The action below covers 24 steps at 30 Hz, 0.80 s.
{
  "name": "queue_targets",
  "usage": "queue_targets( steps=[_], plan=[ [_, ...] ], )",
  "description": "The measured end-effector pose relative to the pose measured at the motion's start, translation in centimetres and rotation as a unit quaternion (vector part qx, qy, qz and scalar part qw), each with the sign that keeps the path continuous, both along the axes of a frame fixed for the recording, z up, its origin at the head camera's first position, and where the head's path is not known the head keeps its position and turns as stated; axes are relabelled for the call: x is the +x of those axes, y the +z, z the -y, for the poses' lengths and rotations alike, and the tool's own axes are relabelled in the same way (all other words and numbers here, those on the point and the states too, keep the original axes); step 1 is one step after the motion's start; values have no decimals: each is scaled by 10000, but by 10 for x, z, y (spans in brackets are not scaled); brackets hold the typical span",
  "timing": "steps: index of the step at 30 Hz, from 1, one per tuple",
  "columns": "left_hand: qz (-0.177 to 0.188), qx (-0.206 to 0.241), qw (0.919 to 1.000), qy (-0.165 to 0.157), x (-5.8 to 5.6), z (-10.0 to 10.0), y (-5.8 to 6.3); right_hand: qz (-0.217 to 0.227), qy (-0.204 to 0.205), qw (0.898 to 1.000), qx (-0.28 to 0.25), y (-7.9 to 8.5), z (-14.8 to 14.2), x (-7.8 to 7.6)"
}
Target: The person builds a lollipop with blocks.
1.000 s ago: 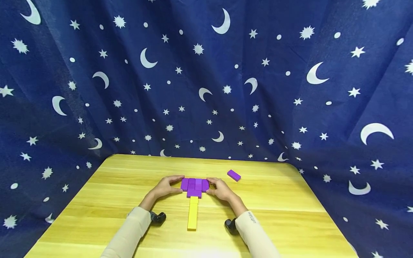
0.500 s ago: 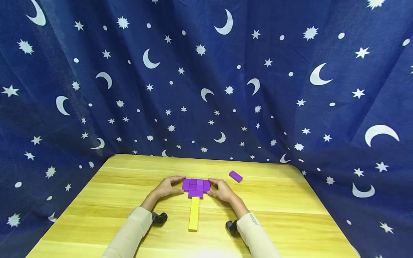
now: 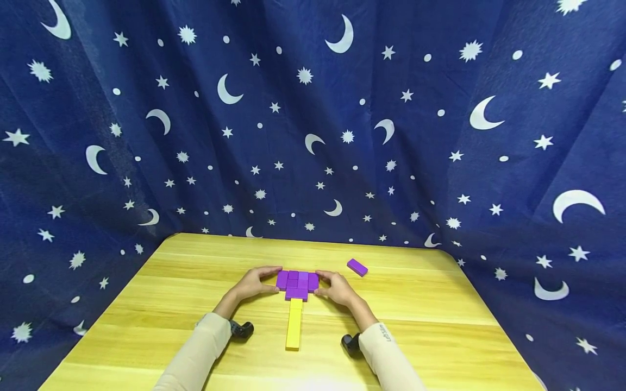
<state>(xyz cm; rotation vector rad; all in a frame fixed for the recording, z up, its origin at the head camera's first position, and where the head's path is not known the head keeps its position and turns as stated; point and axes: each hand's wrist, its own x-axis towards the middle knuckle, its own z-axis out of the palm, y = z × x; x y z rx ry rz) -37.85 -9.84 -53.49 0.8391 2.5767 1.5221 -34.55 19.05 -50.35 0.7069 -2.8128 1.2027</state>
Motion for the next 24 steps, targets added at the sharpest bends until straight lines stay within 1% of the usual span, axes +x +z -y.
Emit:
queue_targets(
  steps=[2, 7, 8, 10, 11, 12, 14, 16, 17, 18, 19, 20, 22, 24],
  plan=[
    [-31, 72, 10000, -33, 5, -1, 5, -4, 2, 10000, -57, -1, -1, 0],
    [1, 175, 9996, -227, 20, -1, 27, 160, 50, 9994, -313, -4, -3, -3],
    [20, 185, 9995, -253, 22, -1, 30, 188, 83, 9990, -389, -5, -3, -3],
    [38, 177, 9995, -263, 23, 0, 31, 184, 176, 9983, -531, -6, -4, -5],
    [47, 188, 9994, -282, 23, 0, 32, 246, 234, 9974, -631, -2, -3, -3],
    [39, 202, 9994, -274, 19, 0, 26, 285, 285, 9965, -729, 1, -2, -1],
    [31, 214, 9995, -231, 12, 1, 16, 256, 318, 9961, -788, 1, -3, -1],
    [77, 185, 9996, -177, 4, 2, 6, 258, 247, 9956, -861, 1, -2, -2],
    [78, 159, 9997, -144, 1, 3, 1, 235, 132, 9952, -939, 1, -2, -2],
    [77, 133, 9998, -107, -3, 3, -4, 111, -2, 9946, -1031, -3, -4, -5],
    [92, 107, 9999, -99, -3, 3, -3, 2, -189, 9933, -1139, -6, -7, -9],
    [91, 102, 9998, -114, -3, 3, -3, -119, -413, 9910, -1271, -5, -8, -10],
    [104, 63, 9998, -123, -3, 3, -3, -387, -888, 9829, -1565, -3, -13, -12],
    [111, 57, 9998, -149, -4, 3, -3, -667, -1358, 9733, -1723, -1, -20, -15]
  ],
)
